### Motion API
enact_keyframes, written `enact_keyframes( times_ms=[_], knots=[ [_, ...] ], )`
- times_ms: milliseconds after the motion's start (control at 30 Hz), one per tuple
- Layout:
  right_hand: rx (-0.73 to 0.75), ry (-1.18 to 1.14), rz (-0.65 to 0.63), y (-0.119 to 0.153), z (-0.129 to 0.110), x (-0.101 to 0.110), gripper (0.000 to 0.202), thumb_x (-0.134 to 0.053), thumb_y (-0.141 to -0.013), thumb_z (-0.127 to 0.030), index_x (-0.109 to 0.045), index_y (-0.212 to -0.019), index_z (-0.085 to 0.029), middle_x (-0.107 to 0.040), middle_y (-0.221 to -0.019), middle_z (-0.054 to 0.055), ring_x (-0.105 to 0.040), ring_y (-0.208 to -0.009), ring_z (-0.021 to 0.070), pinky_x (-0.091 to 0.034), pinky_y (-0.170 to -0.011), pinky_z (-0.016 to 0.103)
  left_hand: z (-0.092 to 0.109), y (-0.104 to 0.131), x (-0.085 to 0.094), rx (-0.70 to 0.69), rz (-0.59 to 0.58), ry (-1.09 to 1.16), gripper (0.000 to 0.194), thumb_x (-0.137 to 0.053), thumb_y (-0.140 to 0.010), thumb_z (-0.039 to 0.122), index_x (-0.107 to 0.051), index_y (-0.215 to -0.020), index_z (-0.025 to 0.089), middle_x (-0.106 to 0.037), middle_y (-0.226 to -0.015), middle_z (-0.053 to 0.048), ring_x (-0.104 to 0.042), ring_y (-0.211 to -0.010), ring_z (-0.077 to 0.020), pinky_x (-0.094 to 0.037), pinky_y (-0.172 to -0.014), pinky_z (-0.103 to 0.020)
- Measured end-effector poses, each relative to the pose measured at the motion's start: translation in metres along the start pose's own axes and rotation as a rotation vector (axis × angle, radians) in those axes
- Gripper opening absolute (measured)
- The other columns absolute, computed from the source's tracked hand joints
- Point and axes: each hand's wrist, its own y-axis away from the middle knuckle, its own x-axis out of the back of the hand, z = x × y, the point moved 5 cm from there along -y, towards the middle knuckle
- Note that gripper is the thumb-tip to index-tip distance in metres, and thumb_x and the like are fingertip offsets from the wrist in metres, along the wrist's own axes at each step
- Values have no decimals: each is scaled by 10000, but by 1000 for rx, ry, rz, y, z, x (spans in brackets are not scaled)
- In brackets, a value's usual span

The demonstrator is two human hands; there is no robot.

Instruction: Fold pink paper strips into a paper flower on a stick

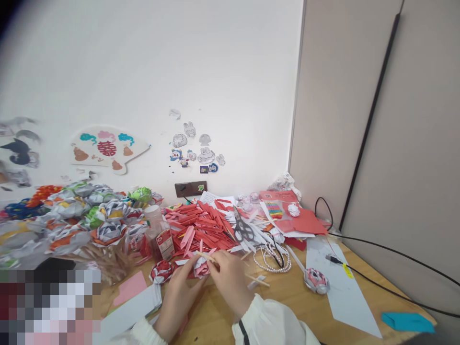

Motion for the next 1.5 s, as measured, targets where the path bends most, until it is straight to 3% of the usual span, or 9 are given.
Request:
enact_keyframes(
  times_ms=[467,1200,1500],
  knots=[
    [94,136,64,4,-3,-1,148,-474,-846,-162,-605,-798,-209,-610,-713,0,-558,-638,142,-350,-573,229,5,-1,2,-23,6,-91,332,-567,-724,304,-553,-1047,232,-685,-867,-52,-633,-783,-228,-499,-684,-328],
    [81,52,79,8,1,-8,188,-456,-813,-81,-593,-751,-195,-598,-717,7,-543,-647,149,-359,-574,237,5,0,1,-28,8,-58,327,-586,-724,277,-559,-1045,224,-682,-876,-60,-628,-803,-225,-500,-721,-337],
    [131,168,41,8,-3,-6,185,-443,-827,-96,-590,-873,-196,-603,-767,17,-554,-677,159,-357,-589,249,8,-1,3,-28,-2,-37,370,-589,-721,255,-544,-1085,206,-677,-900,-61,-617,-831,-222,-494,-742,-345]
  ],
)
